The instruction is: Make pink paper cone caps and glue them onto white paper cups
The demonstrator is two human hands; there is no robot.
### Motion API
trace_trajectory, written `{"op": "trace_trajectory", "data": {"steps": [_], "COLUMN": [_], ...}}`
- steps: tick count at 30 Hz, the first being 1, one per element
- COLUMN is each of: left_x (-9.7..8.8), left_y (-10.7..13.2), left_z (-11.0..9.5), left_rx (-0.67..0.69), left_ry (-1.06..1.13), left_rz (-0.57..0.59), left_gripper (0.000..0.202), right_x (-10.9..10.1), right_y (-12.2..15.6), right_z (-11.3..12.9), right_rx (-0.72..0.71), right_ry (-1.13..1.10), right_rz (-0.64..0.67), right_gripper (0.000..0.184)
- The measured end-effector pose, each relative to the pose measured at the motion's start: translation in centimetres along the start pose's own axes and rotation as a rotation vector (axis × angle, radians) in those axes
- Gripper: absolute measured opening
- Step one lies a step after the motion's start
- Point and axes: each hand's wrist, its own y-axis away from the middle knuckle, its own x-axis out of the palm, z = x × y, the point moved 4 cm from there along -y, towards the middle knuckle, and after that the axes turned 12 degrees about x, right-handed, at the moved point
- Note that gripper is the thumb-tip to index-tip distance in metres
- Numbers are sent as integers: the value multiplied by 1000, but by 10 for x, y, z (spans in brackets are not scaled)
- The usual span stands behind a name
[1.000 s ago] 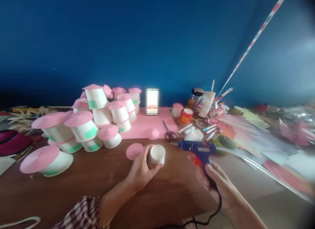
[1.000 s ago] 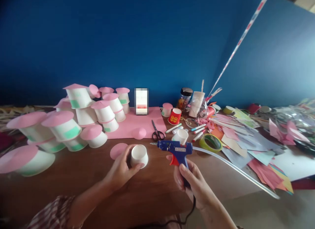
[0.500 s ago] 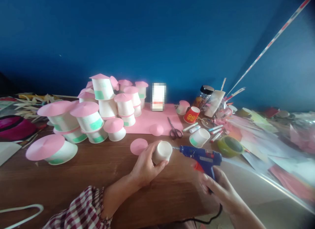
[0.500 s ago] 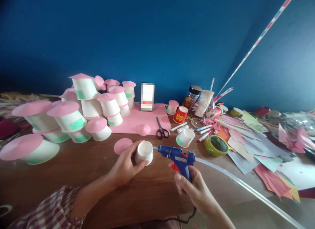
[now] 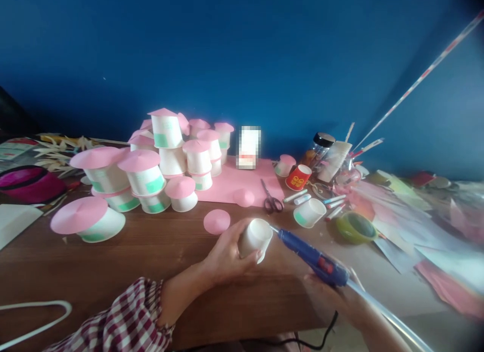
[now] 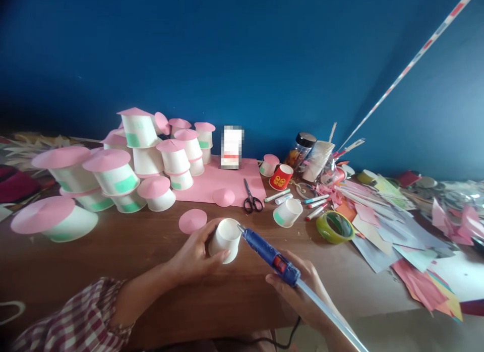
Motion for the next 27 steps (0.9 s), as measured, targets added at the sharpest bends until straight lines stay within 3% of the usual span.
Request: {"op": "trace_trajectory", "data": {"steps": [5,13,27], "left_x": [-1,0,1], "left_y": [-2,-4,-1], "left_z": [-5,-6,-4], "left_rx": [15,-19,-38], "left_ry": [6,52,103], "left_rz": [12,32,34], "left_gripper": [47,43,43], "right_x": [0,2,6], "right_y": [2,1,-3], "right_z": [20,23,11], "right_rx": [-144,-453,-437], "right_ry": [211,394,459], "right_rz": [-102,-64,-7], "right_gripper": [27,23,28]}}
